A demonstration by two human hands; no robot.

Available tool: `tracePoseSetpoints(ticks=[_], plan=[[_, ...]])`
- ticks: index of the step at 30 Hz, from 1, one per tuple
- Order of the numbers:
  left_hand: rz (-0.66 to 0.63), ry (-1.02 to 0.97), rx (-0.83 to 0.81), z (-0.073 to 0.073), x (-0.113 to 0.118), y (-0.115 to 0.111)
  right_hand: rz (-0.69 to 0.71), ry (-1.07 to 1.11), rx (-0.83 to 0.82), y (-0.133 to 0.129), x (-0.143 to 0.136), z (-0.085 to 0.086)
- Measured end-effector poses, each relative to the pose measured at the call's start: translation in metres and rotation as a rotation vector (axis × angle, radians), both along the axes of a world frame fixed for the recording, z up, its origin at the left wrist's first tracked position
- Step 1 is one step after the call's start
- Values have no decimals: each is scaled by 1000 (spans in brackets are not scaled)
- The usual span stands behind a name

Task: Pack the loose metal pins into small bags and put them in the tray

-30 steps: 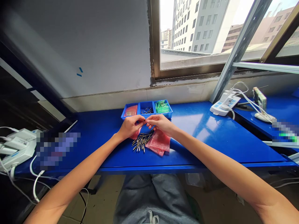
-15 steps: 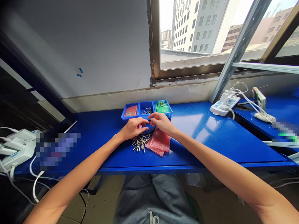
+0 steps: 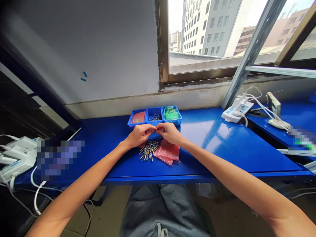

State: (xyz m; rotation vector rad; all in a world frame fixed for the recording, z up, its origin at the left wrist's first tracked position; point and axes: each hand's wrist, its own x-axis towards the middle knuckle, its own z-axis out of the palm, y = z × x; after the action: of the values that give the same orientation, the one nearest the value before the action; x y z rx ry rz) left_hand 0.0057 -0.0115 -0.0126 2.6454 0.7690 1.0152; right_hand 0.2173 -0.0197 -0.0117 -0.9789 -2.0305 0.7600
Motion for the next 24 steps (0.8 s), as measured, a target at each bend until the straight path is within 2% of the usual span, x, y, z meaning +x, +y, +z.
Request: tracePoseSetpoints(ticks=[4,10,17,24], plan=[[61,-39,-22,-1,1,-1,-25,-26,11,0,-1,-1],[184,-4,237,2,-1,-3,-78,-8,17,0,-1,-3],[101,45,304,-3,-4,2,-1,-10,31,-5,-2,-1],[113,33,336,-1,-4,1,13,37,25,-9,-4,4]])
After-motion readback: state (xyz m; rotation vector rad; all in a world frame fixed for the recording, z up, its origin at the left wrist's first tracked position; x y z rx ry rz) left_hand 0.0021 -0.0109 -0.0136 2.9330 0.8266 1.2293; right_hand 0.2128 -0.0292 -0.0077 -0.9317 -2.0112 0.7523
